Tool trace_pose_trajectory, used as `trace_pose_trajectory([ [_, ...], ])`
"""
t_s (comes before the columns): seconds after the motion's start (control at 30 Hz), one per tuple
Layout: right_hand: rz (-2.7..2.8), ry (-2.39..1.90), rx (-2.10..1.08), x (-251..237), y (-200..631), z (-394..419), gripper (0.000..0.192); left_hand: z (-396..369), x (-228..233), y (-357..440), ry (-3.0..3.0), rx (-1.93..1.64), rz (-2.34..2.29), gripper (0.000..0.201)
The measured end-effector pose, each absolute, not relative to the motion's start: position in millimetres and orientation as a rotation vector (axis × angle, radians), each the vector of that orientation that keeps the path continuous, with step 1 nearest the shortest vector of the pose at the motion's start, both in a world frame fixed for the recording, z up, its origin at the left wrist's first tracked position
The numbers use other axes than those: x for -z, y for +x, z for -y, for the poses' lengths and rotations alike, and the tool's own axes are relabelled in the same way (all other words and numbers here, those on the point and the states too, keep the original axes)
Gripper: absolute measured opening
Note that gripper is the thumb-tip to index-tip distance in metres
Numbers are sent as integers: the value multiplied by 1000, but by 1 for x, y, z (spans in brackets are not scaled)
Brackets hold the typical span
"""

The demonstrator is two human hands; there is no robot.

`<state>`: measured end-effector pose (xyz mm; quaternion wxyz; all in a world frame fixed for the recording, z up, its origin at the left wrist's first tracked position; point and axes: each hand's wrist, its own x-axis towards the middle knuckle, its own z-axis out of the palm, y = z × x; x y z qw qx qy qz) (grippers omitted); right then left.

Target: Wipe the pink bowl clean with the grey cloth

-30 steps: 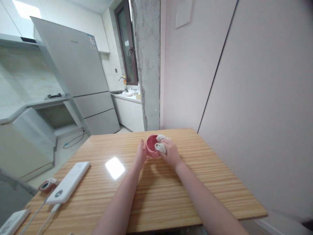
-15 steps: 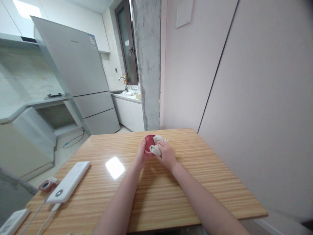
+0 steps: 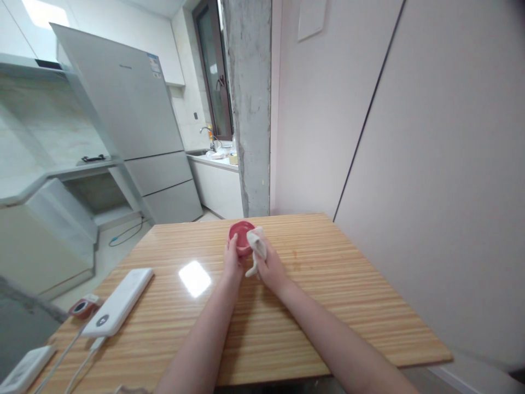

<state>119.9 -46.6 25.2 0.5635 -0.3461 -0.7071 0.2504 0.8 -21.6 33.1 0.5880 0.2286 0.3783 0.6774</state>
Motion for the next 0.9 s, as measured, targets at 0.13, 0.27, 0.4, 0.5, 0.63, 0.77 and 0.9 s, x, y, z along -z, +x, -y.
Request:
trace_pose_trajectory([
  [0.13,1223,-968,-511,-23,149,17,57,22,-40,9,546,-1484,-871,40],
  [0.27,1198,-904,-897,-28,152,9,54,27,-41,19,587,-1303,-776,46],
  [0.4,1245,-833,-977,-24,124,28,59,29,-41,19,561,-1496,-736,52],
  [0.5,1178,-835,-1037,-21,109,39,61,30,-41,20,601,-1646,-780,58],
  [0.63,971,-916,-992,-30,130,27,56,31,-37,25,671,-1540,-943,62],
  [0.77,986,-995,-1097,-41,165,4,51,31,-30,27,711,-1196,-958,57],
  [0.9,1052,-960,-1175,-32,155,6,54,28,-29,26,647,-1259,-958,47],
])
